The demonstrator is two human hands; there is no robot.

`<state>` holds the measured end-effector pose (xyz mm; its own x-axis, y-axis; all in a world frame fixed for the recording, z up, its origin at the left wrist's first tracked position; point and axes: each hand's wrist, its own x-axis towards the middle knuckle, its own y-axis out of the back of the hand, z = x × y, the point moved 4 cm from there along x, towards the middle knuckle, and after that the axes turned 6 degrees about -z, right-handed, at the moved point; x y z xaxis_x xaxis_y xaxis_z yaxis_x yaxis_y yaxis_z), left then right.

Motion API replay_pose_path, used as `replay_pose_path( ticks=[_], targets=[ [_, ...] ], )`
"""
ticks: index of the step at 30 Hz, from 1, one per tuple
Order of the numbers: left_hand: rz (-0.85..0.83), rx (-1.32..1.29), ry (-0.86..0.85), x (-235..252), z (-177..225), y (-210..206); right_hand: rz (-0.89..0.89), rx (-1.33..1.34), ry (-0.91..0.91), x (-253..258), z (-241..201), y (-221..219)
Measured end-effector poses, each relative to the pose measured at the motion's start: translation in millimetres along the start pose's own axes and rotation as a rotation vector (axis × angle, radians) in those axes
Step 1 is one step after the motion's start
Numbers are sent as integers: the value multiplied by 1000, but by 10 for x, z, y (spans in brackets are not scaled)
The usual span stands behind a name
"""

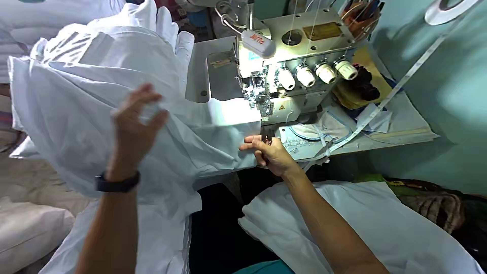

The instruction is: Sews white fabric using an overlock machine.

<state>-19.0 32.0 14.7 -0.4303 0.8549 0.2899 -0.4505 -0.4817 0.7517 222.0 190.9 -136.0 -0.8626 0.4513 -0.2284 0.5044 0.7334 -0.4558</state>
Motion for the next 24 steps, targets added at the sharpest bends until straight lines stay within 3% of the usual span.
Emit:
replay_pose_path(
  ticks=[2, 8, 13, 17, 19, 21, 23, 24],
  targets=[
    [-124, -50, -82, -181, 3, -343, 50, -55, -9, -82, 70, -45],
    [-72, 130, -165, -708, -501, -728, 117, -154, 303, -92, 311, -330],
    [-136, 288, -222, -816, -802, -1058, 152, -198, 54, -93, 665, -772],
    [-135, 227, -203, -743, -712, -1083, 284, -388, 221, -106, 784, -764],
    [-57, 205, -118, -763, -600, -1010, 289, -432, 291, -89, 770, -703],
    [46, 148, 125, -814, -483, -903, 256, -359, 233, -94, 749, -687],
    [18, -86, 420, -855, -463, -902, 214, -257, 158, -109, 750, -733],
    [-21, -204, 479, -881, -498, -971, 200, -228, 142, -113, 772, -761]
  ],
)
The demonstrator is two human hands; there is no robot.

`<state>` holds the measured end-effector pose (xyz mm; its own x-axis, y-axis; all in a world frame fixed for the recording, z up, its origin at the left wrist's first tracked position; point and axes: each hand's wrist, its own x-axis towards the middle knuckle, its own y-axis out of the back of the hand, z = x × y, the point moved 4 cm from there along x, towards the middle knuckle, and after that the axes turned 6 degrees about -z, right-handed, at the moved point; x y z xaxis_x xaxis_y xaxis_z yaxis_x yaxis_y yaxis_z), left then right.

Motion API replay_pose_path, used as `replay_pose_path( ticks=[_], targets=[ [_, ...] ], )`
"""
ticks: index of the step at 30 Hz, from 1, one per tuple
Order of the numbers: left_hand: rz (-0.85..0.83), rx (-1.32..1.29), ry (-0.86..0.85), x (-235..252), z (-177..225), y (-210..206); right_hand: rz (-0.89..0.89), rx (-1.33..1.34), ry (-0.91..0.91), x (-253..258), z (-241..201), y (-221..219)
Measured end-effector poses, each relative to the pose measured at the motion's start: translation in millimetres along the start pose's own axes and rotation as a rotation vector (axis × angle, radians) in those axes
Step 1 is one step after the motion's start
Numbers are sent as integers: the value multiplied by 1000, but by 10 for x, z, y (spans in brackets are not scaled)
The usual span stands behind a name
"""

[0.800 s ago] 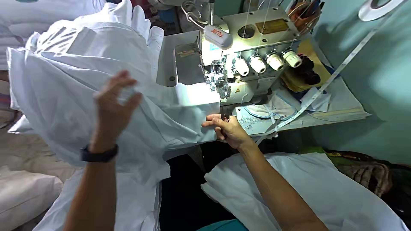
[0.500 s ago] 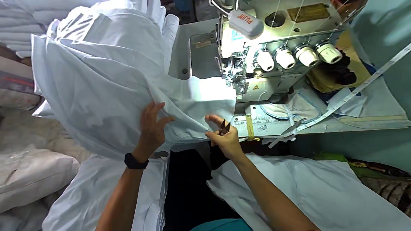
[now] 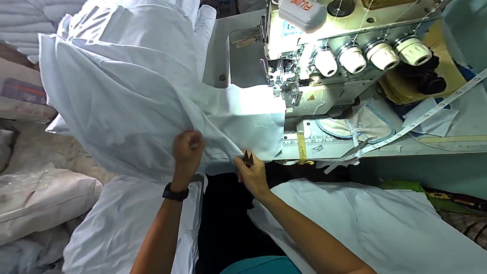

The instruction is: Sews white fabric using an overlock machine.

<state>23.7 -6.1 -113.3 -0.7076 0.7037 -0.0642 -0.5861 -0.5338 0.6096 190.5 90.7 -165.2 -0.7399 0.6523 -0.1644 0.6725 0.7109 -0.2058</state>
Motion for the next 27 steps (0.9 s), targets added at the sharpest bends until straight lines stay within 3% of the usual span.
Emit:
replay_pose_path(
  ticks=[4, 6, 9, 11, 13, 18, 22, 24, 27],
  targets=[
    [-125, -58, -30, 12, -3, -69, 14, -10, -4, -1, 30, -42],
    [-142, 10, -180, -55, 261, 107, -39, 22, 3, -26, -57, 38],
    [-90, 108, -617, -276, 879, 390, -428, 252, 65, -232, -423, 284],
    [-23, 197, -799, -451, 1260, 448, -700, 308, 229, -418, -667, 524],
    [9, 258, -896, -524, 1480, 351, -753, 251, 317, -488, -764, 781],
    [-98, 231, -921, -80, 1522, -60, -261, -82, 59, -275, -593, 1041],
    [-136, 209, -861, 165, 1564, -244, 126, -487, 256, -26, -430, 1100],
    [-146, 227, -850, 249, 1579, -282, 186, -555, 299, 63, -396, 1153],
    [-172, 179, -809, 384, 1491, -316, 86, -438, 190, 95, -422, 1177]
  ],
)
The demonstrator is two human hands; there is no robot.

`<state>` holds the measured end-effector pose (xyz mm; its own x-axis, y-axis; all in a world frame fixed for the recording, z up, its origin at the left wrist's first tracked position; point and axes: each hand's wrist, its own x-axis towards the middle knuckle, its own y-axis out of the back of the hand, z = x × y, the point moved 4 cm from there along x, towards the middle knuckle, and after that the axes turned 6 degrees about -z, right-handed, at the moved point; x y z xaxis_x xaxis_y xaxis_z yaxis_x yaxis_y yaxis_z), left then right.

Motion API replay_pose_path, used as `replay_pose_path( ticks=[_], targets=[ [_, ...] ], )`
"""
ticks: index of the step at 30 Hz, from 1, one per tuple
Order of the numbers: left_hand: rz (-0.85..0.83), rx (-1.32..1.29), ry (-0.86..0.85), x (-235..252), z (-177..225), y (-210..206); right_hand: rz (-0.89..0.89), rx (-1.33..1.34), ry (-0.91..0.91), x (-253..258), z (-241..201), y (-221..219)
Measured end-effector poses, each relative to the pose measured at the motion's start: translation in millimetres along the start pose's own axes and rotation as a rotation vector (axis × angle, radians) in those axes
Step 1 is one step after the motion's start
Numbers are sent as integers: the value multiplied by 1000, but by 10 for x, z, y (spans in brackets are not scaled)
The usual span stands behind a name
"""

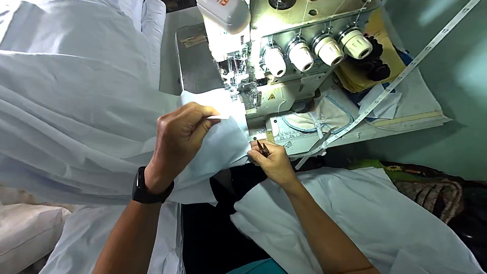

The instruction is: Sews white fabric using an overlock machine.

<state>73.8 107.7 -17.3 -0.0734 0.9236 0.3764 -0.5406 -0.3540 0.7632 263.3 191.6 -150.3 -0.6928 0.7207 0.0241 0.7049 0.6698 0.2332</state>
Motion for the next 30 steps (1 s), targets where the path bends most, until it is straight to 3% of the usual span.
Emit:
replay_pose_path(
  ticks=[3, 6, 10, 14, 17, 20, 22, 24, 26, 30],
  targets=[
    [30, -99, 23, 32, -187, -19, -39, 255, -182, -21, 4, 32],
    [37, -122, 17, 99, -193, 1, 14, 371, -223, -54, 5, 37],
    [12, -66, -62, 342, -210, -60, 89, 338, -174, -76, 9, -10],
    [-72, -194, -26, 448, -481, -165, 41, 209, -52, -227, -46, -46],
    [-113, -193, 28, 381, -388, -164, 7, 211, -83, -356, -77, -73],
    [-36, -120, 100, 308, -262, -199, 5, 245, -122, -363, -51, -102],
    [6, 74, 74, 263, -159, -270, -33, 176, -66, -386, -91, -121],
    [29, 374, 27, 152, 52, -439, -68, 77, 91, -459, -172, -130],
    [72, 594, 84, 11, 218, -657, -54, 6, 257, -501, -219, -124],
    [97, 474, 158, -6, 68, -746, 21, -53, 345, -412, -328, -99]
  ],
)
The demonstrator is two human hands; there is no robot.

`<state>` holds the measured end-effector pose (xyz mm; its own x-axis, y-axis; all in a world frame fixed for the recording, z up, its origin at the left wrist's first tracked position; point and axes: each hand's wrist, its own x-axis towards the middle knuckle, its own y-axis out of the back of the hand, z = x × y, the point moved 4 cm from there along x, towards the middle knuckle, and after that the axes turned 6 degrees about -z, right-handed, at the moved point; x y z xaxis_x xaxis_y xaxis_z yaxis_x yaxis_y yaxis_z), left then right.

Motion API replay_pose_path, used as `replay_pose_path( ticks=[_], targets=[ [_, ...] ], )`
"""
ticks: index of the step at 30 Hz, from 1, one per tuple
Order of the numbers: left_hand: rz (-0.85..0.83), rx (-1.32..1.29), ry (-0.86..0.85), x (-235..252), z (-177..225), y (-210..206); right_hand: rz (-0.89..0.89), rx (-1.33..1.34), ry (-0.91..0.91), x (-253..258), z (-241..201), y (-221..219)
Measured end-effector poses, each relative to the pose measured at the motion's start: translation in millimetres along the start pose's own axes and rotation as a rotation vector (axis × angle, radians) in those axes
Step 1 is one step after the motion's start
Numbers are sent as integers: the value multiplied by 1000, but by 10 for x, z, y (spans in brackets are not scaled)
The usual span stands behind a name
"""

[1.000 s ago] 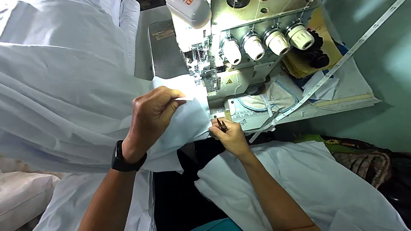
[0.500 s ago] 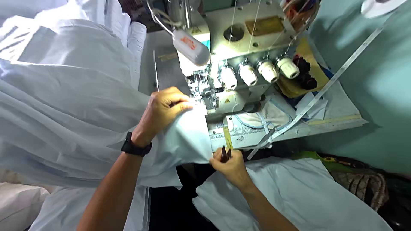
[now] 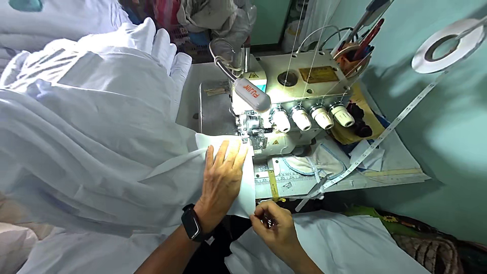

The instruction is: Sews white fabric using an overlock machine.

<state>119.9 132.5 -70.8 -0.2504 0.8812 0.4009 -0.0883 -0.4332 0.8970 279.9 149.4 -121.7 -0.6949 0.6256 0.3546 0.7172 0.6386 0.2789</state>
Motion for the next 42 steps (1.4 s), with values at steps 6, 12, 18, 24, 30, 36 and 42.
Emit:
replay_pose_path(
  ticks=[6, 12, 18, 24, 30, 36, 42],
  targets=[
    [-214, -260, -42, 447, -425, 99, 66, -40, -10, 411, -26, -5],
    [-195, -317, -29, 939, -681, 54, 159, 31, 66, 886, -11, 27],
    [-251, -341, 156, 1292, -958, 22, 262, -389, 141, 1129, 17, 31],
    [-82, -542, 458, 1370, -1394, -111, 276, -314, 257, 858, -9, -122],
    [194, -708, 340, 757, -1203, 515, 46, -266, 204, 448, 334, -61],
    [191, -385, -260, -408, -658, 834, -2, -249, 209, 528, 126, -58],
    [174, -253, -259, -1126, -367, 810, -65, -316, 455, 480, -246, -331]
  ],
)
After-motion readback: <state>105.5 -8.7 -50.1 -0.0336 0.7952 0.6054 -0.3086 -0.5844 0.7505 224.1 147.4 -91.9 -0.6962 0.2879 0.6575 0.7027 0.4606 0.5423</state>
